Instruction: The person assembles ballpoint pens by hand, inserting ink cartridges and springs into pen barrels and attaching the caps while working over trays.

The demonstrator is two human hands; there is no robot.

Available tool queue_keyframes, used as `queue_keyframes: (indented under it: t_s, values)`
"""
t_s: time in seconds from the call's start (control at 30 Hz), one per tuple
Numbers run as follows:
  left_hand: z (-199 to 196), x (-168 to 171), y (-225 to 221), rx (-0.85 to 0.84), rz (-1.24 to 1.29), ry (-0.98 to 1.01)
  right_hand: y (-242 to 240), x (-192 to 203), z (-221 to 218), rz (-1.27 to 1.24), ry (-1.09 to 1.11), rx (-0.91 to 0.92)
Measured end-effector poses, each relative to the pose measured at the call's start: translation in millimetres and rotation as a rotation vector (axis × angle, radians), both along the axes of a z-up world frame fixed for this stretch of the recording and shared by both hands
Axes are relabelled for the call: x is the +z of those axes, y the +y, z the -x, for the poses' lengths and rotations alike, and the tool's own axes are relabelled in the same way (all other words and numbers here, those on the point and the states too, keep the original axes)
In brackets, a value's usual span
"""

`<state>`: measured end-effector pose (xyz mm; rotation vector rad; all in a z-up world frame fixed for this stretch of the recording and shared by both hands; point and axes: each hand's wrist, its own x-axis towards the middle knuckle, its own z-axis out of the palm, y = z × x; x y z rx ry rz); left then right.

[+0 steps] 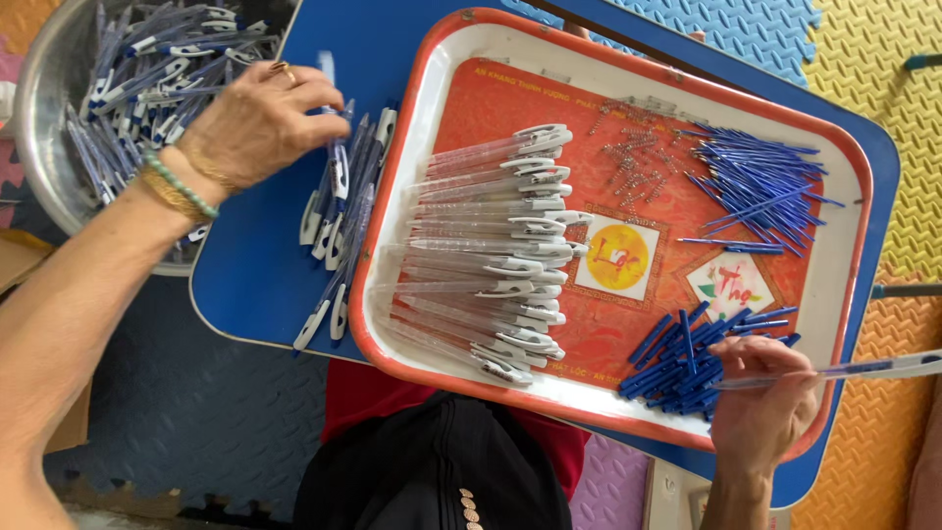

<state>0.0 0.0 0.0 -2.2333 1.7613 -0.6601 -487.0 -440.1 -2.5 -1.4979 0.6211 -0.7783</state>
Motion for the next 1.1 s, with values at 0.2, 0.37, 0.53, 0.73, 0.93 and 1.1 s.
queue_keyframes:
  t_s: [0.2, 0.37, 0.53, 0.73, 0.93, 1.1]
  values:
    - [9.4, 28.6, 27.6, 0.029, 0.224, 0.267, 28.2, 24.8, -20.6, -0.071, 0.083, -0.052]
    - [130.9, 98.8, -45.1, 0.257, 0.802, 1.345, 50.6, 23.0, -27.9, -0.143, -0.025, 0.028]
    - [223.5, 71.5, -114.7, 0.232, 0.851, 2.570, 109.1, 53.1, -68.3, -0.108, -0.091, 0.222]
    - [284.0, 58.4, -146.0, 0.231, 0.629, 2.687, 142.9, 64.8, -77.1, -0.043, -0.105, 0.140]
    - [302.1, 47.3, -150.8, 0.114, 0.562, 2.695, 147.0, 55.9, -61.5, -0.054, -0.133, 0.117]
    - [305.7, 42.6, -150.7, 0.052, 0.515, 2.715, 144.3, 46.7, -53.2, 0.079, -0.069, 0.074]
